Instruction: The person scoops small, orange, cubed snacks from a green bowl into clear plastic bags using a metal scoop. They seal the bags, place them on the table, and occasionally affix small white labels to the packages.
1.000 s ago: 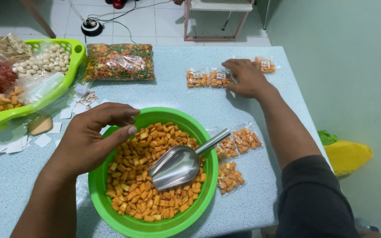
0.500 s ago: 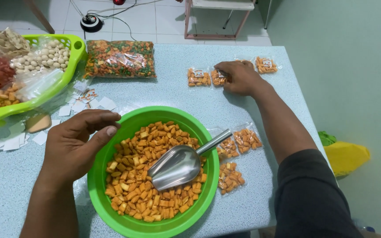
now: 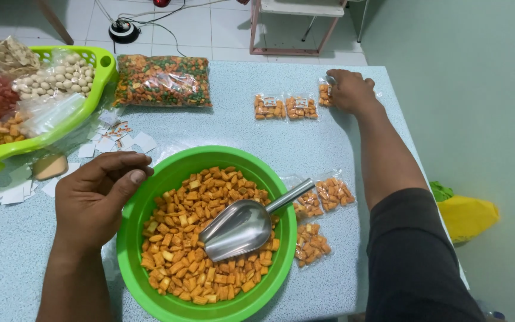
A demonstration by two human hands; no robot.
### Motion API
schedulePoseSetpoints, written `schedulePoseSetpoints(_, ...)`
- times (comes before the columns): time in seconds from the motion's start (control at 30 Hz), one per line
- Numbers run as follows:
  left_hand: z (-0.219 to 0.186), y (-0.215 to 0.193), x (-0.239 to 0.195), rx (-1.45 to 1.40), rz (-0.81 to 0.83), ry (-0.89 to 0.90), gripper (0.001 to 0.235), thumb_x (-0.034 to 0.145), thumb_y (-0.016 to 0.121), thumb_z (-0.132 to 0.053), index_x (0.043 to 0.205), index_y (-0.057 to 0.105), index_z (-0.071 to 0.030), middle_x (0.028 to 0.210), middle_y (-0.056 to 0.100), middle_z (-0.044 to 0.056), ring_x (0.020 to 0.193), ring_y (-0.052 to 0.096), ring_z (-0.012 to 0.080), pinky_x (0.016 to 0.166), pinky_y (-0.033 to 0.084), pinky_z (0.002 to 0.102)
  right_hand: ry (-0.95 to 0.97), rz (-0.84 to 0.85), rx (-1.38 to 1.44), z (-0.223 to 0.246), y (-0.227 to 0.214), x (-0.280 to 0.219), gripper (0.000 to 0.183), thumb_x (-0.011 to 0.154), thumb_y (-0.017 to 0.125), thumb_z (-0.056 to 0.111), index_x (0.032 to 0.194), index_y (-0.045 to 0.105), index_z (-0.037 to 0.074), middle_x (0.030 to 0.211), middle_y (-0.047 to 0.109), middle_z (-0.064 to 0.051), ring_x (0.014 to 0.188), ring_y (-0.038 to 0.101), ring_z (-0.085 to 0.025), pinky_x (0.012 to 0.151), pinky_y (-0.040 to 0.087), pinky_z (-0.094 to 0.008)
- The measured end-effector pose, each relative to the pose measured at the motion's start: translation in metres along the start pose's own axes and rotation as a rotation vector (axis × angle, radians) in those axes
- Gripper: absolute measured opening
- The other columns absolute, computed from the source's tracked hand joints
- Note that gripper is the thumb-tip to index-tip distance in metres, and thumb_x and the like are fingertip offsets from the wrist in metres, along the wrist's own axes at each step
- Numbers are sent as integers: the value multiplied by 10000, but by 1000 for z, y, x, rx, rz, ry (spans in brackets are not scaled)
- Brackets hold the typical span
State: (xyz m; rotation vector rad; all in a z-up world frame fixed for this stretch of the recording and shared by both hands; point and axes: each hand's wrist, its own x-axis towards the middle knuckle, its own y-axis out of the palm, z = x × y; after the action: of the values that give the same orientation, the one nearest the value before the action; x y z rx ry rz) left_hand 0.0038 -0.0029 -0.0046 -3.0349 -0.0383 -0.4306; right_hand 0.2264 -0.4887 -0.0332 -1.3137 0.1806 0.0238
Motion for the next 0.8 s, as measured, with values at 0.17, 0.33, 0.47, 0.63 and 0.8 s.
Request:
schedulePoseSetpoints(0.17,-13,-1,-5,287,-1,104,225,946,716,-35,1171,715,-36,1176,706,123,1149,662,217,1000,575,320,-18,-28,-167,-6,4,16,606,917,352,104,1469,588,184,1323,627,-162,1348,424,-381,1154,132,-632)
schedulePoseSetpoints(0.33,-4,-6,-2,152,-27,66,189,972,702,-7,1161,705,-5,1164,706,123,1156,661,212,1009,560,317,77,9,-162,-9,-6,-2,279,900,535,188,1006,785,249,908,724,-27,1167,516,-306,1082,229,-518)
schedulePoseSetpoints(0.47,-18,-2,1,172,32,51,193,968,711,-42,1162,714,-34,1157,720,93,1120,667,177,958,550,290,59,-46,-56,-6,-18,-40,180,883,585,172,830,756,184,910,682,-44,1121,503,-312,991,307,-475)
schedulePoseSetpoints(0.63,-61,19,-4,335,121,171,181,955,729,-74,1135,737,-53,1112,731,85,1072,685,180,948,543,308,-56,-97,317,-17,-24,-98,168,953,581,255,1064,651,149,1195,707,-22,1120,635,-237,875,482,-385)
schedulePoseSetpoints(0.8,-109,81,-52,178,322,254,230,919,722,-158,1138,726,-89,1097,756,82,1044,728,198,934,593,331,-49,-183,261,14,-59,-209,174,979,564,289,1064,614,146,968,713,-63,843,611,-250,746,453,-408)
